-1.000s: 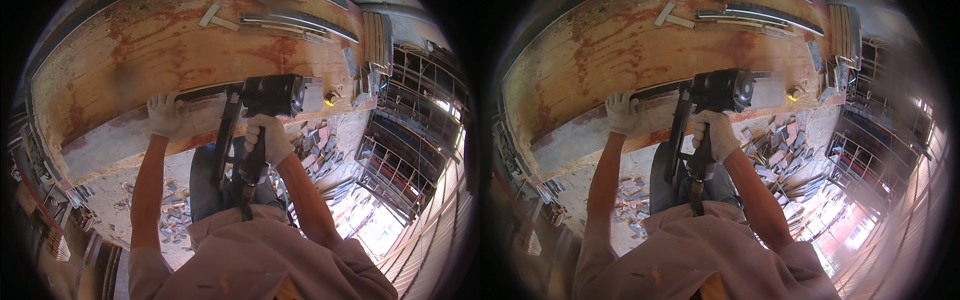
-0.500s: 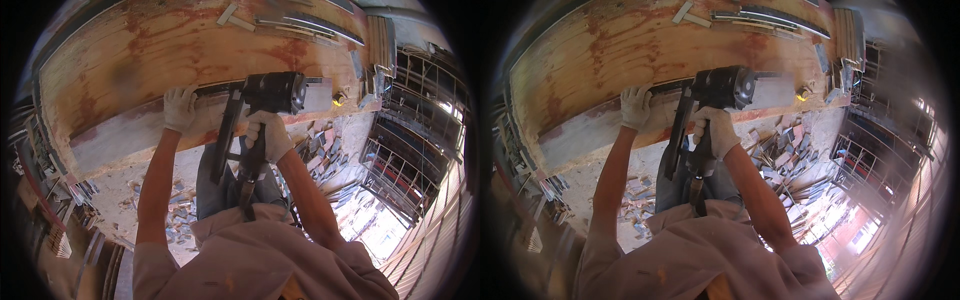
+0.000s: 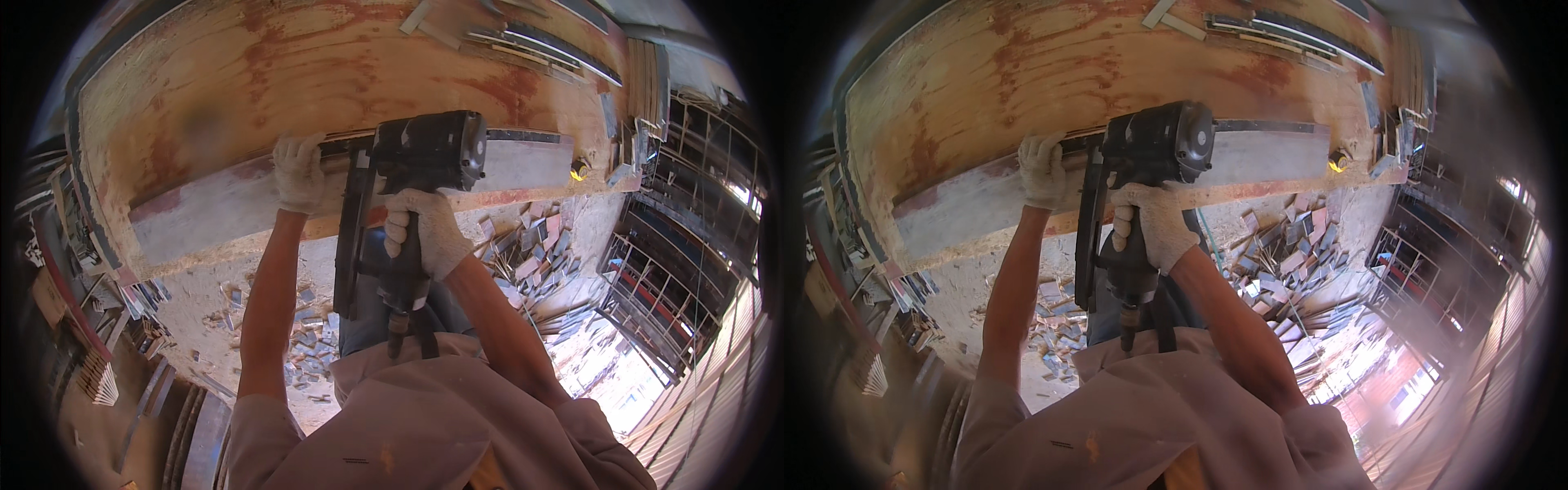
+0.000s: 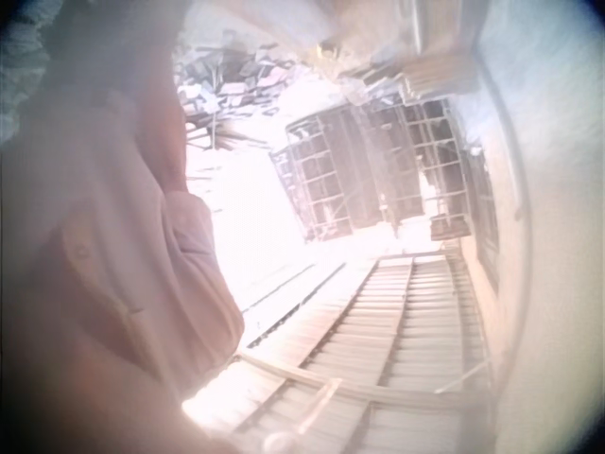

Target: The person assembles a wooden frame by placing planks on a workbench, measuring with a tape measure, and securing them using a nail gun. They repeatedly position, align, and fasten multiple wooden pieces to form a rectangular structure.

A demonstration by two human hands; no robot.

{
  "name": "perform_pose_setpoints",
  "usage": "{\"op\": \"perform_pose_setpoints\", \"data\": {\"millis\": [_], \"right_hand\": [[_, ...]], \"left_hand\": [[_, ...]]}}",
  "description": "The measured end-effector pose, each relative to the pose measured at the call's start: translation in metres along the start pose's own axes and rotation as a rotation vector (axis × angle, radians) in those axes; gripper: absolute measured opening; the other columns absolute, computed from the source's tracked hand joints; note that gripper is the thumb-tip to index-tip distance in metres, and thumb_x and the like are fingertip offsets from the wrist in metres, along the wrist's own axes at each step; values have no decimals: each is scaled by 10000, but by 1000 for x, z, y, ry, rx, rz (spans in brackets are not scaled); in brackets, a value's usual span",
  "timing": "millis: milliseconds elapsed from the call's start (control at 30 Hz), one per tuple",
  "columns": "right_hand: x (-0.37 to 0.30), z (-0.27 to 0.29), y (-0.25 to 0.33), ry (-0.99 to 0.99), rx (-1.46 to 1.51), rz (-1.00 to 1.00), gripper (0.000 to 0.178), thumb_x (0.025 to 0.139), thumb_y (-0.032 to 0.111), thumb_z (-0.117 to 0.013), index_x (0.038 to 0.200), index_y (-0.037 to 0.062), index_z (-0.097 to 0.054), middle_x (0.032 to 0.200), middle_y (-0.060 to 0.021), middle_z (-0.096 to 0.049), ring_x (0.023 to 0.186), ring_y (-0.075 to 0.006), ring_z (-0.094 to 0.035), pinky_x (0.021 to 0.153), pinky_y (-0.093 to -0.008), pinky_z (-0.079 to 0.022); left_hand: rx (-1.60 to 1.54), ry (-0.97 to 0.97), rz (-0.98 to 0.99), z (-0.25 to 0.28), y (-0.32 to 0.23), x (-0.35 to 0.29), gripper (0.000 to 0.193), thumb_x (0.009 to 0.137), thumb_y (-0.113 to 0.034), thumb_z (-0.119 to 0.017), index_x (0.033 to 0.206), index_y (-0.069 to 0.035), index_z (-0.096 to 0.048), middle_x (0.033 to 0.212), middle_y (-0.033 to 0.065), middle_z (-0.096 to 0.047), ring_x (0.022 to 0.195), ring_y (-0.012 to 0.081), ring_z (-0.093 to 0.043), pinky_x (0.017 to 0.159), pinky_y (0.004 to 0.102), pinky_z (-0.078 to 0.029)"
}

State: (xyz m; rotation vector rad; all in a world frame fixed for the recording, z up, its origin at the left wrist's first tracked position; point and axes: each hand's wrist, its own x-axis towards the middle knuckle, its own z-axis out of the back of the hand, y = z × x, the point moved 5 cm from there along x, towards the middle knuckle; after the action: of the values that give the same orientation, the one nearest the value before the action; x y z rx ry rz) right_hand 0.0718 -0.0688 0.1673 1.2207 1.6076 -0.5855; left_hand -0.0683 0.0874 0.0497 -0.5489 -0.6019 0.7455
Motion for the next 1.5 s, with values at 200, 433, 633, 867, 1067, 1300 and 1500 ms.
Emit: {"op": "perform_pose_setpoints", "data": {"millis": [200, 433, 633, 867, 1067, 1300, 1500], "right_hand": [[0, 0, -3, -56, -95, 93, 117, 908, 74, -580, 993, -1, -612, 610, -39, -486, 465, -185, -507, 424, -345, -470], [-5, 15, 10, -125, -184, 182, 105, 903, 100, -606, 806, 69, -583, 599, -41, -491, 452, -193, -490, 431, -353, -441], [-33, 73, 87, -72, -563, 309, 51, 835, 59, -631, 806, 18, -621, 605, -71, -563, 460, -206, -576, 387, -351, -443], [-62, 183, 124, -184, -1365, 528, 338, 831, 257, -677, 1055, 5, -689, 881, -259, -721, 908, -431, -704, 796, -480, -561], [-70, 202, 102, -247, -1203, 451, 373, 848, 296, -702, 1115, 36, -702, 935, -256, -730, 966, -440, -701, 826, -495, -563], [-66, 211, 83, -264, -1003, 579, 697, 857, 298, -728, 1493, 168, -474, 956, -268, -713, 943, -462, -685, 783, -530, -557], [-72, 198, 84, -241, -949, 729, 755, 829, 342, -780, 1492, 145, -479, 1175, -247, -698, 1077, -435, -672, 905, -501, -550]], "left_hand": [[-15, 10, 54, 1, 6, -2, 241, 927, -62, -606, 1140, -111, -707, 1002, 114, -657, 1022, 365, -590, 977, 485, -456], [86, -16, -63, -3, 2, 6, 224, 895, -99, -623, 1104, -96, -701, 994, 122, -659, 973, 357, -603, 919, 496, -460], [183, 76, 31, -5, -11, 11, 130, 921, -186, -650, 1001, -89, -683, 1004, 148, -649, 978, 402, -583, 900, 517, -470], [346, 172, -279, -62, -59, 75, 154, 922, -230, -688, 988, -91, -694, 1062, 132, -665, 989, 375, -608, 865, 530, -482], [310, 314, -254, -233, -147, 198, 438, 885, -304, -736, 1259, -114, -611, 1251, 107, -643, 1169, 323, -592, 951, 478, -494], [785, 513, -281, -311, -146, 233, 419, 821, -289, -761, 1159, -128, -573, 1172, 102, -591, 1143, 306, -573, 895, 474, -487], [356, 327, -286, -201, -112, 181, 389, 833, -155, -760, 1157, -121, -547, 1097, 135, -605, 1027, 360, -600, 819, 498, -504]]}}
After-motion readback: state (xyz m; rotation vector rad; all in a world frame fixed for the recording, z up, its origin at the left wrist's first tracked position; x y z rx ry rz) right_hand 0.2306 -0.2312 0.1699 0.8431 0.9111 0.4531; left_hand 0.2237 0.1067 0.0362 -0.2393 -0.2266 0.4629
